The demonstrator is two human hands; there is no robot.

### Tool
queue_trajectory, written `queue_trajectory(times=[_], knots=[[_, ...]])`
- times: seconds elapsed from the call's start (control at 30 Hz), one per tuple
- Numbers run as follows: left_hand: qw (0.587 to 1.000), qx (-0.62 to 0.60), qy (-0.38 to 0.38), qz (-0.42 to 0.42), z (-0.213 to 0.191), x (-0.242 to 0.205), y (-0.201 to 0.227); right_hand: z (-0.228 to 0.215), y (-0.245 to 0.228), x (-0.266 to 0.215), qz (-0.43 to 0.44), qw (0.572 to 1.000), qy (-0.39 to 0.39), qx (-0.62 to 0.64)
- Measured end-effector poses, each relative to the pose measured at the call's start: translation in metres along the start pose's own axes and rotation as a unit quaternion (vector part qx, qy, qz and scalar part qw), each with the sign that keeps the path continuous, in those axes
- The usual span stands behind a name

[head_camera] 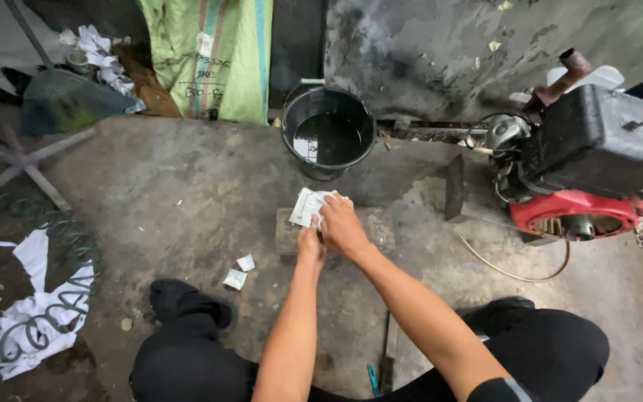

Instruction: Cleaning a metal engine component by wiping it thoroughly with a white cloth

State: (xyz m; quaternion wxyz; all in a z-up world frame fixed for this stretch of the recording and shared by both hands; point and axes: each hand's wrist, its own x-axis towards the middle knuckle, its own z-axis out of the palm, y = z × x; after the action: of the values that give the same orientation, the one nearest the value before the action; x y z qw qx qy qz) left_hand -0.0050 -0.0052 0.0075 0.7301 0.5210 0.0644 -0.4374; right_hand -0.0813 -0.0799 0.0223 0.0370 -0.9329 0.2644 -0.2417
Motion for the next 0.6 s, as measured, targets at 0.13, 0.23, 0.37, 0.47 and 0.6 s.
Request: queue_trajectory(times=[0.13, 0.23, 0.37, 0.47, 0.6], knots=[[0.999, -0.011, -0.001, -0.033, -0.004, -0.013, 0.009, 0.008, -0.015, 0.001, 0.065, 0.997, -0.002, 0.036], [0.999, -0.033, -0.013, -0.037, -0.002, -0.012, 0.001, 0.012, -0.017, 0.000, 0.203, 0.961, 0.049, 0.180], [0.999, -0.014, -0.002, -0.040, -0.002, -0.011, 0.000, 0.024, -0.013, -0.014, 0.426, 0.843, 0.138, 0.296], [0.999, -0.015, -0.005, -0.045, -0.005, -0.021, -0.001, 0.015, -0.021, -0.046, 0.507, 0.794, 0.092, 0.322], [0.999, -0.020, 0.002, -0.040, 0.004, -0.039, 0.016, -0.004, -0.060, -0.067, 0.368, 0.884, 0.166, 0.234]])
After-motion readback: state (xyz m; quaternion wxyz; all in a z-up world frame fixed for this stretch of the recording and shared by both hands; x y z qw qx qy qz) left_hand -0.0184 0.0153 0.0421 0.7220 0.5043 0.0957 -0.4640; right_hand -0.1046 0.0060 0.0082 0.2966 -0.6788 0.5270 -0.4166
